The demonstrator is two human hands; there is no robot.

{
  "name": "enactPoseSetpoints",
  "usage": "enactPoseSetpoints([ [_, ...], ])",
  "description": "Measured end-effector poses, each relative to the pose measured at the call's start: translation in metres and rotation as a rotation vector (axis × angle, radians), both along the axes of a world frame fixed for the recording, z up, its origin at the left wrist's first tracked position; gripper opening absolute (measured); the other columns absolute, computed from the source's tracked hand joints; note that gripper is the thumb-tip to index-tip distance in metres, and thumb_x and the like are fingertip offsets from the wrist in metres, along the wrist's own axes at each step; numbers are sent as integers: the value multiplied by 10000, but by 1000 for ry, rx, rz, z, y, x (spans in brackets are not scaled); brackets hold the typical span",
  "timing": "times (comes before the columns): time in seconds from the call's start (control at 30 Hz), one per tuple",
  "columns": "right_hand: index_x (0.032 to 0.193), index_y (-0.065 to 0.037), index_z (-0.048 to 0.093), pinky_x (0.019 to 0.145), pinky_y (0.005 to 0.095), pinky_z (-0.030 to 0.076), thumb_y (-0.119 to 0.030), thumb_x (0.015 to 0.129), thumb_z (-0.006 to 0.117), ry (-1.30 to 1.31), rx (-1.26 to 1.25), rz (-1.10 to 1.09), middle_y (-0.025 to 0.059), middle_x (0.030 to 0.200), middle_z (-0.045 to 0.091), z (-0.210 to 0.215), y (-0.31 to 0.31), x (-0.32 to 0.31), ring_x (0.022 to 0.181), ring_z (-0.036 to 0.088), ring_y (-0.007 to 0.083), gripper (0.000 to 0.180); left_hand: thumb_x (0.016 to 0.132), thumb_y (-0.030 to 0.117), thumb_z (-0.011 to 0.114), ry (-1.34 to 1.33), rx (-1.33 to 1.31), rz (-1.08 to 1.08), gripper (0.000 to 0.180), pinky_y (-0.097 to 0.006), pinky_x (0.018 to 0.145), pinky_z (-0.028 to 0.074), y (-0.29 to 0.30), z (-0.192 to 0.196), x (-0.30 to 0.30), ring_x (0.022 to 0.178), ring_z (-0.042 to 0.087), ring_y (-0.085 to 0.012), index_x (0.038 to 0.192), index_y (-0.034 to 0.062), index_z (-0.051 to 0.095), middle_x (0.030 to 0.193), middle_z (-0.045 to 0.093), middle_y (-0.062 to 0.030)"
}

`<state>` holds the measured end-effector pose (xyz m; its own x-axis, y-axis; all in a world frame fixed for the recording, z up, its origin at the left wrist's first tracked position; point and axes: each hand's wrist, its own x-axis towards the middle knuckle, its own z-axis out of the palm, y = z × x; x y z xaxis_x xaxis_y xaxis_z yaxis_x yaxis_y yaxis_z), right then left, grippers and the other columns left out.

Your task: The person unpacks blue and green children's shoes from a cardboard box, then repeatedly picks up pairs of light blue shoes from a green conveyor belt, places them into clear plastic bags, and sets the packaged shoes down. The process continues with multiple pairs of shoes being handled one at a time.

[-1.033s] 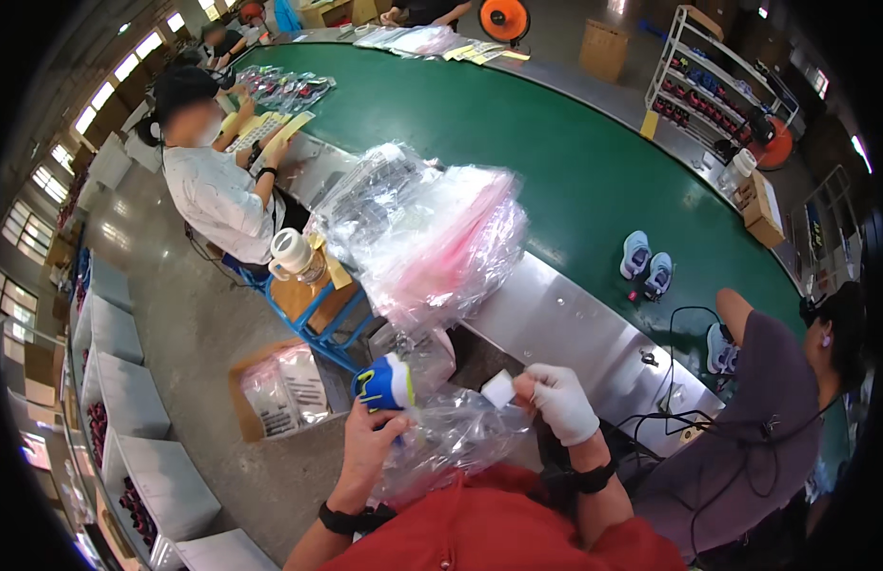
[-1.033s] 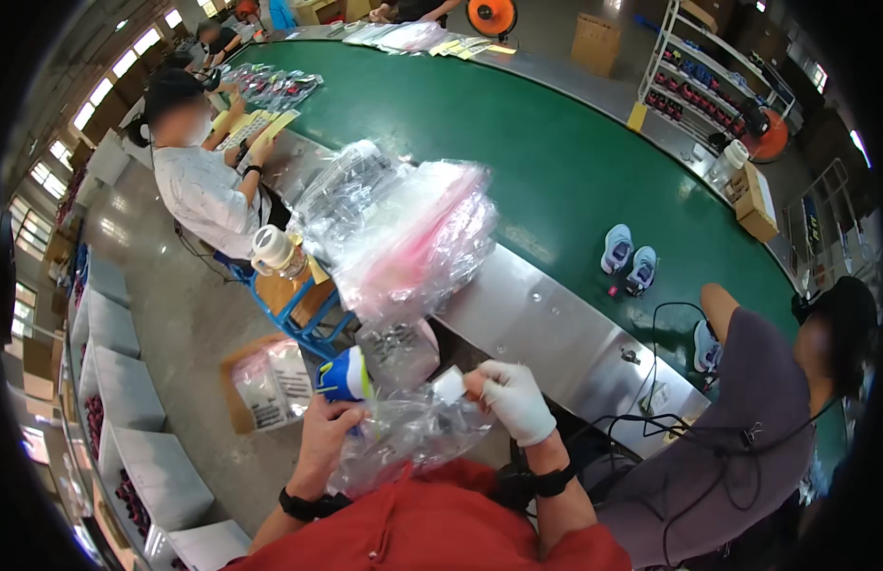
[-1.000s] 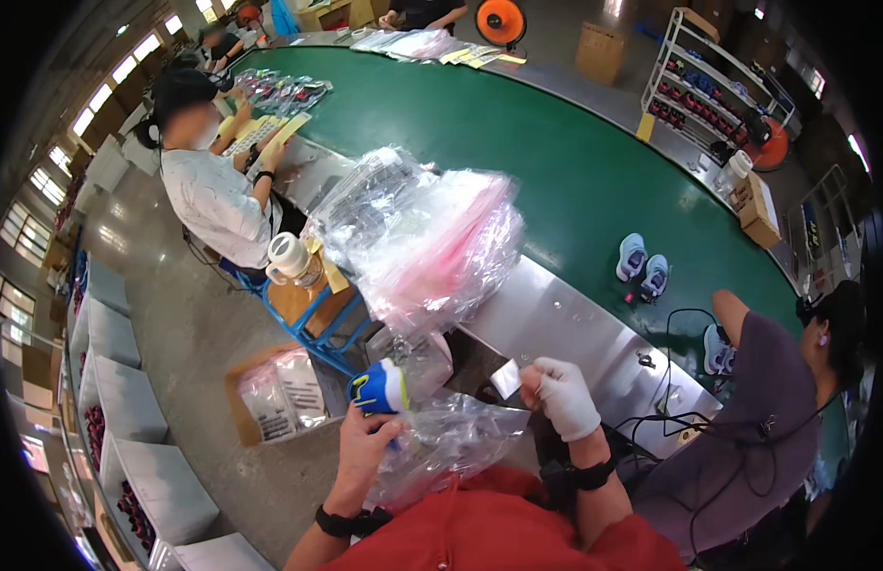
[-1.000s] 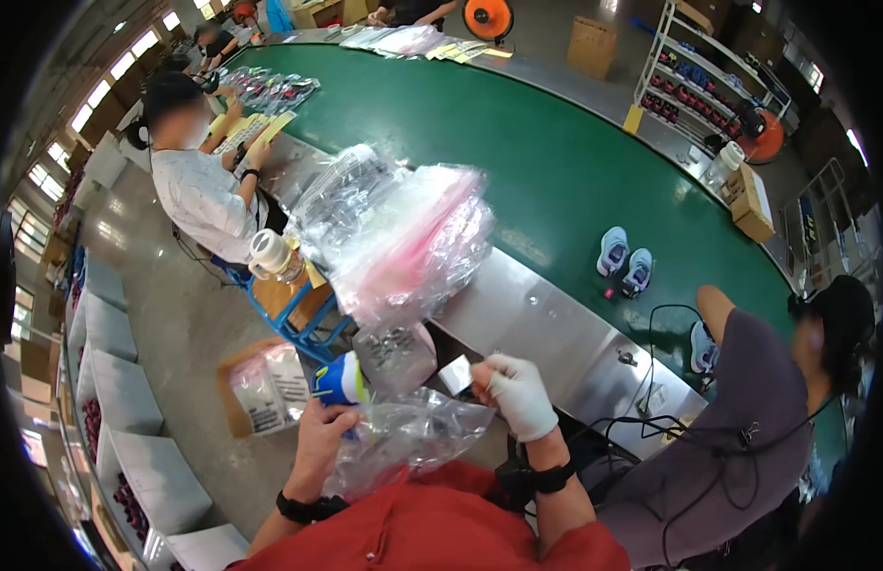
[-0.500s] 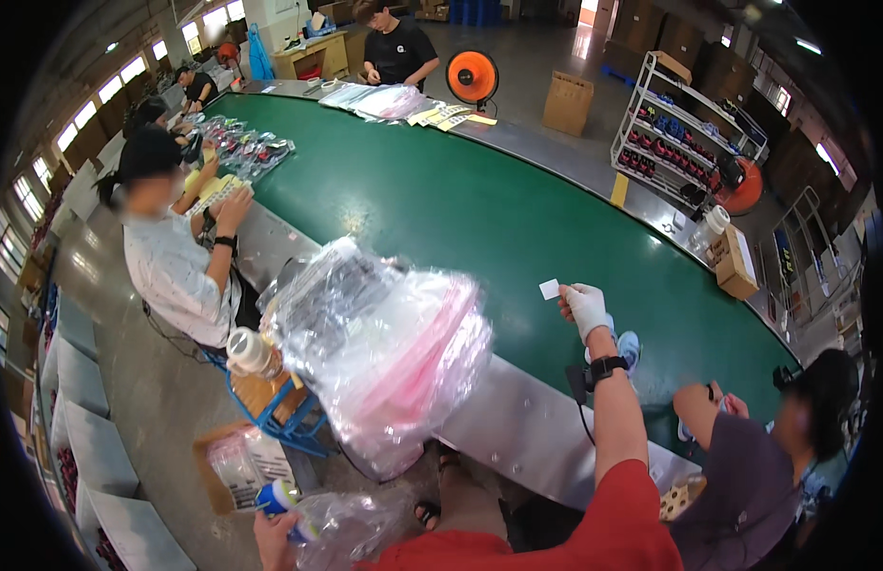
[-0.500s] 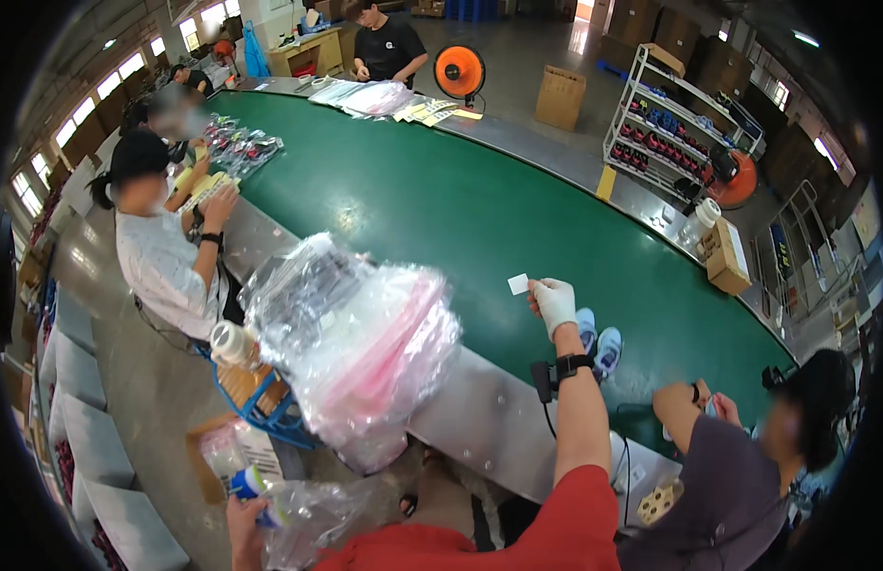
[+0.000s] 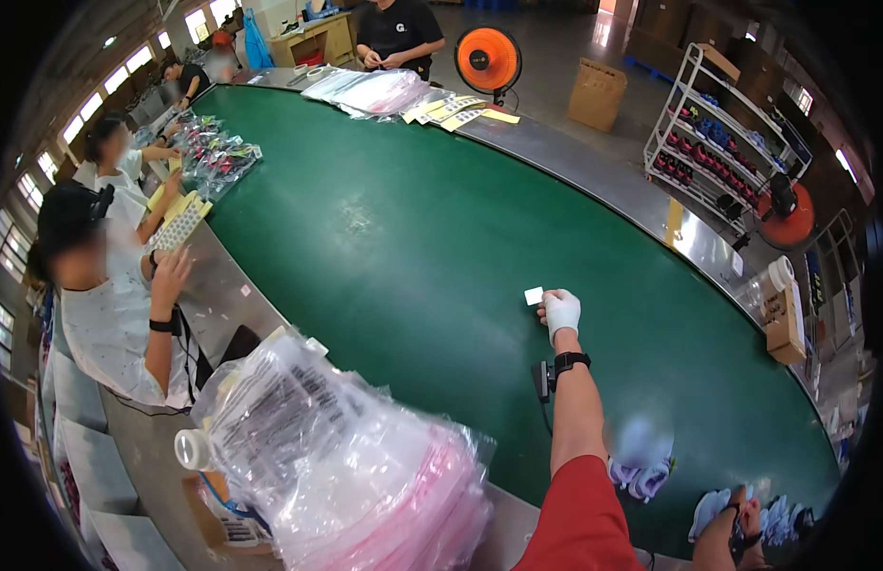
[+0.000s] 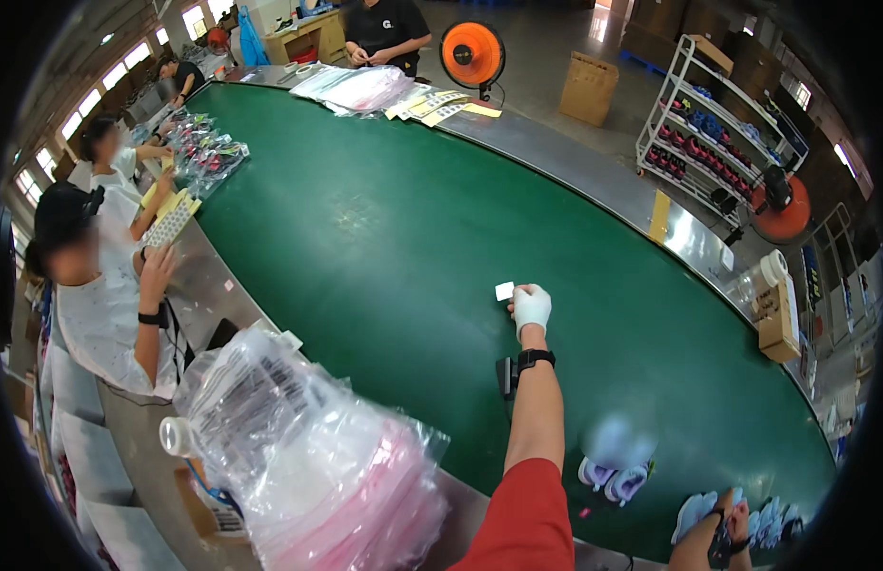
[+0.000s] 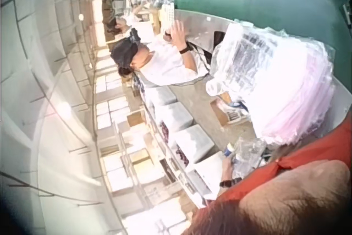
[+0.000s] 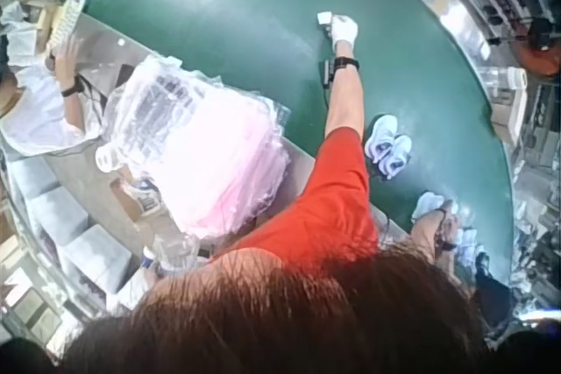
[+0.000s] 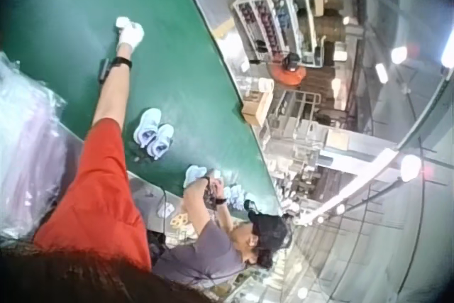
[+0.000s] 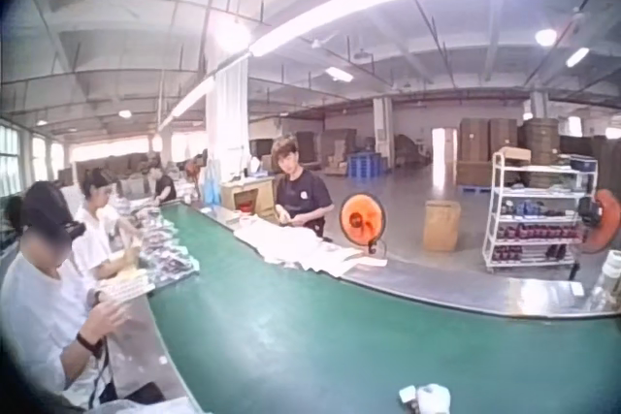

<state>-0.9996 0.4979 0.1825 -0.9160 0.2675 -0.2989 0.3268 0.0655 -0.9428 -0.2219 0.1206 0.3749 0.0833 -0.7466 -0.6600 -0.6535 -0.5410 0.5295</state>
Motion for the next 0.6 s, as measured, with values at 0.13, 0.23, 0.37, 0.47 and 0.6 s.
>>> enactPoseSetpoints([
  [0.13, 812, -21, 589, 492, 300, 457, -96, 781, 567, 95, 156, -115, 86, 684, 595, -23, 2, -53, 540, 575, 156, 83, 780, 146, 685, -20, 6, 104, 361, -269, 567, 462, -5, -2, 5, 729, 562, -157, 1111, 86, 554, 881, 603, -45],
  [0.23, 804, -38, 603, 580, 339, 465, -140, 764, 579, 166, 426, -107, 103, 701, 609, -36, 4, -83, 605, 596, 210, 112, 780, 138, 684, -27, 9, 151, 332, -267, 560, 457, -9, -3, 2, 714, 558, -153, 1083, 82, 561, 861, 600, -40],
  [0.37, 794, -64, 621, 629, 370, 461, -182, 762, 592, 295, 585, -138, 121, 722, 626, -31, 0, -104, 680, 603, 271, 125, 780, 127, 683, -27, 16, 190, 293, -264, 550, 451, -8, -5, 0, 695, 554, -147, 1045, 76, 570, 833, 596, -34],
  [0.47, 835, -95, 607, 670, 401, 481, -199, 811, 558, 187, 892, 12, 133, 790, 636, -19, 0, -115, 760, 620, 302, 118, 779, 119, 683, -4, 2, 225, 264, -261, 542, 446, -7, -10, 2, 680, 551, -143, 1017, 72, 578, 813, 593, -30],
  [0.6, 840, -107, 571, 691, 423, 486, -204, 830, 546, 276, 1178, 80, 119, 827, 620, -26, -1, -115, 780, 608, 319, 101, 779, 108, 682, 10, -11, 238, 226, -258, 532, 439, -8, -11, 5, 661, 546, -138, 980, 66, 587, 785, 590, -24],
])
